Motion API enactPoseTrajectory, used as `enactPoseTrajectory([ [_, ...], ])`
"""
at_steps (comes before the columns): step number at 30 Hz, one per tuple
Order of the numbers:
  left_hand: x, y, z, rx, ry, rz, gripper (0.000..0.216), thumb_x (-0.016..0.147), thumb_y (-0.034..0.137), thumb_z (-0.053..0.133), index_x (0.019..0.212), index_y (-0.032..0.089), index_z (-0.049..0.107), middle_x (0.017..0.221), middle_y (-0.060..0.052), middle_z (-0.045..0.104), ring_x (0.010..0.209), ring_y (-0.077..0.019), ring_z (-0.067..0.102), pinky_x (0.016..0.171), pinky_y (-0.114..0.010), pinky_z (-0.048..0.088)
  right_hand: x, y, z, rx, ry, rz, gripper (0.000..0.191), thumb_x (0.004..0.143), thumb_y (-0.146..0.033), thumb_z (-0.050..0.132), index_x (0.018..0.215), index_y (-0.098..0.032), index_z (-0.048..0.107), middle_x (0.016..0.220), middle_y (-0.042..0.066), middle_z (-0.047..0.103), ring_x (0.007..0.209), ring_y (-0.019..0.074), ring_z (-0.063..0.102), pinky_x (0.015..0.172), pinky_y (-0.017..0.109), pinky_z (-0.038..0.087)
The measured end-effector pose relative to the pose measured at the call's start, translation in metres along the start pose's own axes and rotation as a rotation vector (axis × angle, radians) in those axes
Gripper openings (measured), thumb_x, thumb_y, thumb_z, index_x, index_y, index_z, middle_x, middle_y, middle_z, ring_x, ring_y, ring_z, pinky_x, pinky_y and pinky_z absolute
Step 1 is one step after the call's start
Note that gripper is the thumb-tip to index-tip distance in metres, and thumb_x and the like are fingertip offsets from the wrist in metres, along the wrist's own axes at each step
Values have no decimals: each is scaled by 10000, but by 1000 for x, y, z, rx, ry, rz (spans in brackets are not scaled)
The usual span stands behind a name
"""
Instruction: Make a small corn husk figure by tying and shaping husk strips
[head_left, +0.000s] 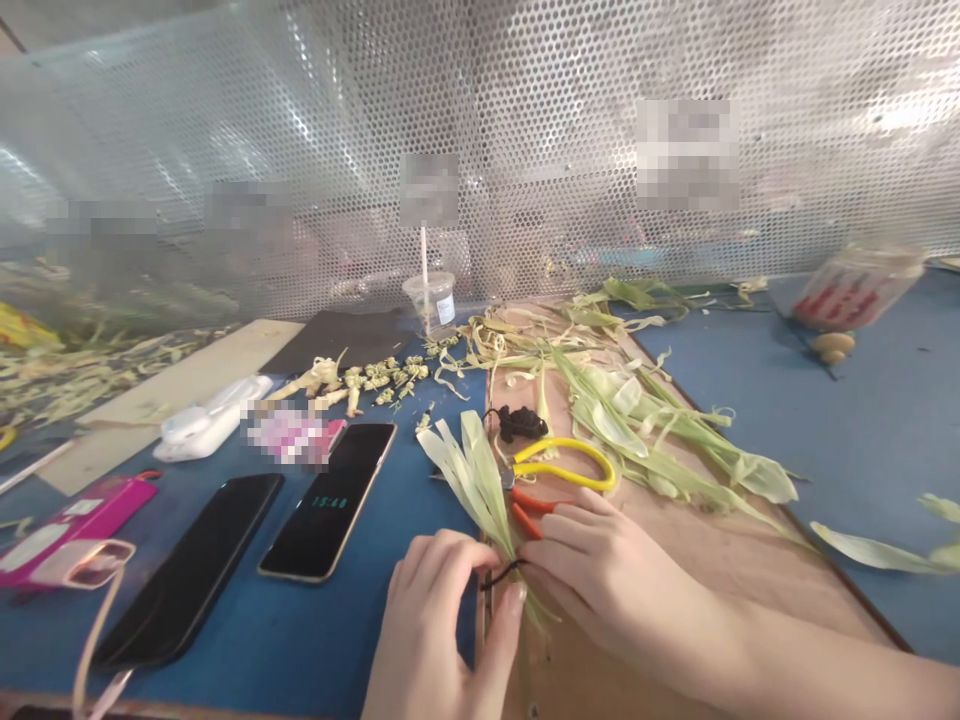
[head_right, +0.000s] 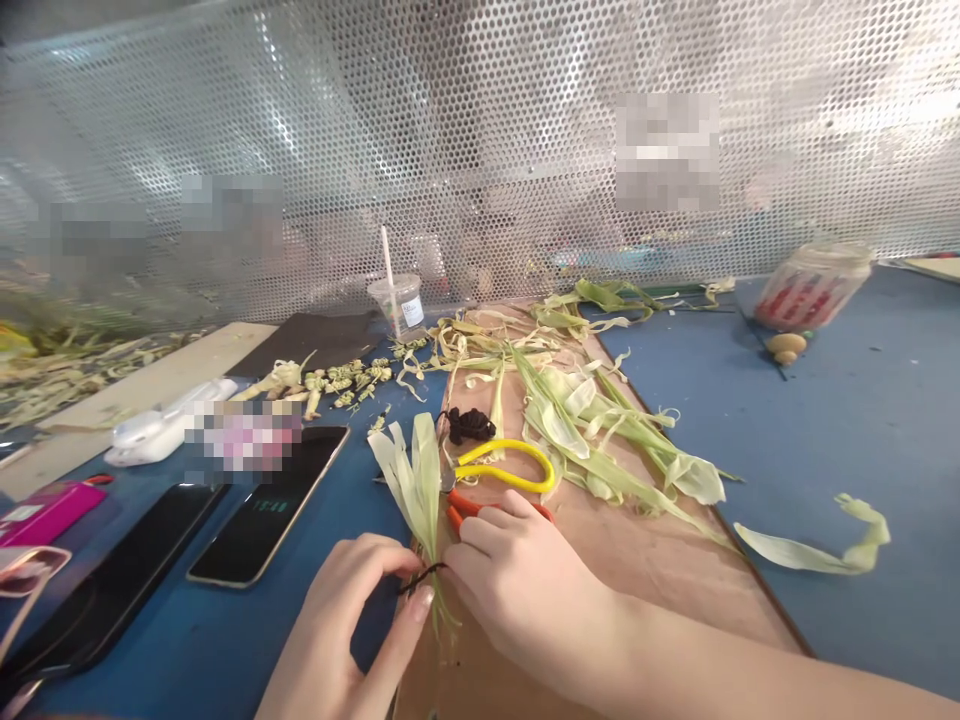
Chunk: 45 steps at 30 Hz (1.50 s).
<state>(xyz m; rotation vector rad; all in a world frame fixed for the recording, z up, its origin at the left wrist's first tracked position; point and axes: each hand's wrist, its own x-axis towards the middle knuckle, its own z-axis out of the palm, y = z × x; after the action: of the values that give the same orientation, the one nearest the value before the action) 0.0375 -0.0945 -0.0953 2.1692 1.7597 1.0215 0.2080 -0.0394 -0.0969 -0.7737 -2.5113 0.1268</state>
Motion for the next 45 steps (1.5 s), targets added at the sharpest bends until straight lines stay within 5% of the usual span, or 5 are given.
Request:
enactPoseTrajectory([
  [11,0,-12,3,28,-73,81,204,876,208,432,725,211,569,797,-42,599,791,-179,542,681,-280,427,-1,1,0,10,17,-6,278,881,-113,407,649,-170,547,597,-4,497,592,119,467,717,288,392],
  [28,-5,-8,6,48,62,69,279,867,183,420,589,198,442,633,-22,513,668,-162,496,608,-270,383,-1,-4,-2,88,-36,-28,269,797,-105,417,561,-178,522,563,1,510,565,120,425,774,319,359],
  [45,0,-8,-7,-357,51,-118,256,835,356,525,635,200,563,739,-43,641,715,-158,611,635,-226,497,-4,-1,-15,266,-92,155,204,889,-189,465,791,-182,643,754,37,567,737,143,554,690,272,459],
])
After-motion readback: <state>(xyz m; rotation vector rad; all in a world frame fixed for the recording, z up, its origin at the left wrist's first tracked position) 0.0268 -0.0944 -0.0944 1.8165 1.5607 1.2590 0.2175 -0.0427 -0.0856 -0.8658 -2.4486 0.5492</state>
